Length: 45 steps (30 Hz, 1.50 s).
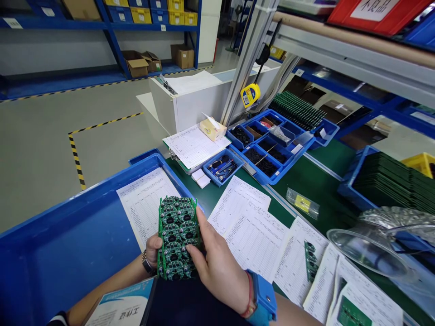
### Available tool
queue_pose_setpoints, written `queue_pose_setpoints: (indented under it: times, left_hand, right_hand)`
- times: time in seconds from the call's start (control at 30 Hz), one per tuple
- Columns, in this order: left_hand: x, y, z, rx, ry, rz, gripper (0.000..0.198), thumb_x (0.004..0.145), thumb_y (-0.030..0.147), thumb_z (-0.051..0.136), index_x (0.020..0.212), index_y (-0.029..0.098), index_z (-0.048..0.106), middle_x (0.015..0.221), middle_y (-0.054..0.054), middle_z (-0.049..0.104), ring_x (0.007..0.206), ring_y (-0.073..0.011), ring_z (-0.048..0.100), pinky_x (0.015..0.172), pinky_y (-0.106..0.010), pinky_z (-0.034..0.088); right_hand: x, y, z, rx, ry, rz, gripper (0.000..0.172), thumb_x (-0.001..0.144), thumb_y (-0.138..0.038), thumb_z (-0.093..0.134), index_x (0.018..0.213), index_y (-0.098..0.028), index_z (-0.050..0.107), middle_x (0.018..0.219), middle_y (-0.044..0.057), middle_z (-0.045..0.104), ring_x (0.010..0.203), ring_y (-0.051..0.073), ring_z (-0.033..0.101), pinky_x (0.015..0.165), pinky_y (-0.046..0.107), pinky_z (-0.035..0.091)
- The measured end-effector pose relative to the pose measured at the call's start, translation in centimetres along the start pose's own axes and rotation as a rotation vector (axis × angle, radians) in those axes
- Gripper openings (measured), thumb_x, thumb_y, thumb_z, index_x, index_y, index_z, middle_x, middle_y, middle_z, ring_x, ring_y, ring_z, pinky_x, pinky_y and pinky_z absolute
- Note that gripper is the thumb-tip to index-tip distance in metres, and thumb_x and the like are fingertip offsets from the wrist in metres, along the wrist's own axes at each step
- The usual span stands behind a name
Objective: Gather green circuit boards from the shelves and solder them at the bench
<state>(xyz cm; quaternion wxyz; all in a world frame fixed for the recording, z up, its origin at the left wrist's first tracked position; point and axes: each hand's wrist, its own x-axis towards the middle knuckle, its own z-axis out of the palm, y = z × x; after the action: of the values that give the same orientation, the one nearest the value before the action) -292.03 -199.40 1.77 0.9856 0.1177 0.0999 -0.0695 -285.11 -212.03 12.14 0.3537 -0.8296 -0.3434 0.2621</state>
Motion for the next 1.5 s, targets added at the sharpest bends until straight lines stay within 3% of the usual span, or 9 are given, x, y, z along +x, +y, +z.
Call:
queue_pose_setpoints:
  times: [0.27, 0.4, 0.5, 0.7, 0.9, 1.17, 1.5]
  left_hand:
    - [-0.3, -0.4, 0.5, 0.005, -0.041, -0.020, 0.058, 0.052, 0.035, 0.068, 0.104, 0.008, 0.059, 0.084, -0.013, 0.068, 0.091, -0.0338, 0.061, 0.081, -0.048, 0.046]
    - [-0.1, -1.0, 1.2, 0.080, 0.070, 0.045, 0.052, 0.066, 0.027, 0.067, 0.114, 0.013, 0.053, 0.095, -0.011, 0.067, 0.095, -0.0280, 0.060, 0.088, -0.042, 0.043]
    - [0.0, -1.6, 1.5, 0.121, 0.101, 0.091, 0.058, 0.068, 0.025, 0.070, 0.121, 0.019, 0.047, 0.101, -0.009, 0.065, 0.098, -0.0255, 0.059, 0.092, -0.040, 0.041]
    - [-0.4, -1.2, 1.2, -0.036, 0.005, 0.087, 0.042, 0.076, 0.037, 0.059, 0.114, 0.018, 0.055, 0.108, -0.010, 0.063, 0.104, -0.0278, 0.056, 0.095, -0.044, 0.037]
    - [-0.6, -0.3, 1.3, -0.128, 0.063, -0.018, 0.031, 0.071, 0.034, 0.064, 0.094, 0.014, 0.066, 0.095, -0.010, 0.068, 0.101, -0.0303, 0.058, 0.093, -0.045, 0.039]
    - [-1.3, -0.7, 0.3, -0.139, 0.065, -0.004, 0.024, 0.072, 0.029, 0.062, 0.091, 0.016, 0.068, 0.088, -0.007, 0.070, 0.099, -0.0287, 0.059, 0.095, -0.045, 0.039]
    - [-1.5, -0.8, -0.3, -0.130, 0.077, 0.011, 0.026, 0.074, 0.029, 0.058, 0.095, 0.015, 0.067, 0.092, -0.008, 0.070, 0.097, -0.0293, 0.060, 0.090, -0.045, 0.043]
  right_hand:
    - [-0.1, -0.1, -0.2, 0.037, -0.023, 0.050, 0.065, 0.087, -0.030, 0.041, 0.140, -0.027, 0.003, 0.144, 0.004, 0.025, 0.128, 0.026, 0.030, 0.103, 0.046, 0.032]
    - [0.6, 0.7, 0.3, 0.043, 0.009, 0.140, 0.093, 0.073, -0.038, 0.061, 0.140, -0.018, 0.000, 0.143, 0.012, 0.023, 0.130, 0.028, 0.025, 0.106, 0.047, 0.024]
    - [1.1, 1.0, 0.9, 0.037, 0.027, 0.154, 0.108, 0.061, -0.034, 0.069, 0.139, -0.015, -0.002, 0.141, 0.014, 0.025, 0.129, 0.029, 0.025, 0.107, 0.046, 0.024]
    - [0.8, 1.1, 0.1, 0.193, 0.034, 0.108, 0.092, 0.069, -0.029, 0.062, 0.139, -0.017, 0.004, 0.143, 0.010, 0.023, 0.131, 0.025, 0.022, 0.110, 0.043, 0.018]
    - [-0.5, 1.1, -1.3, 0.534, 0.015, 0.076, 0.082, 0.075, -0.041, 0.059, 0.139, -0.022, 0.011, 0.146, 0.004, 0.015, 0.134, 0.022, 0.015, 0.111, 0.040, 0.014]
    - [-1.5, 0.5, -1.5, 0.402, 0.014, 0.039, 0.091, 0.072, -0.048, 0.060, 0.140, -0.020, 0.006, 0.148, 0.005, 0.009, 0.135, 0.024, 0.010, 0.111, 0.044, 0.012]
    - [-1.5, 0.4, -1.4, 0.431, 0.003, 0.027, 0.093, 0.072, -0.046, 0.062, 0.140, -0.021, 0.004, 0.148, 0.005, 0.009, 0.135, 0.024, 0.010, 0.111, 0.044, 0.011]
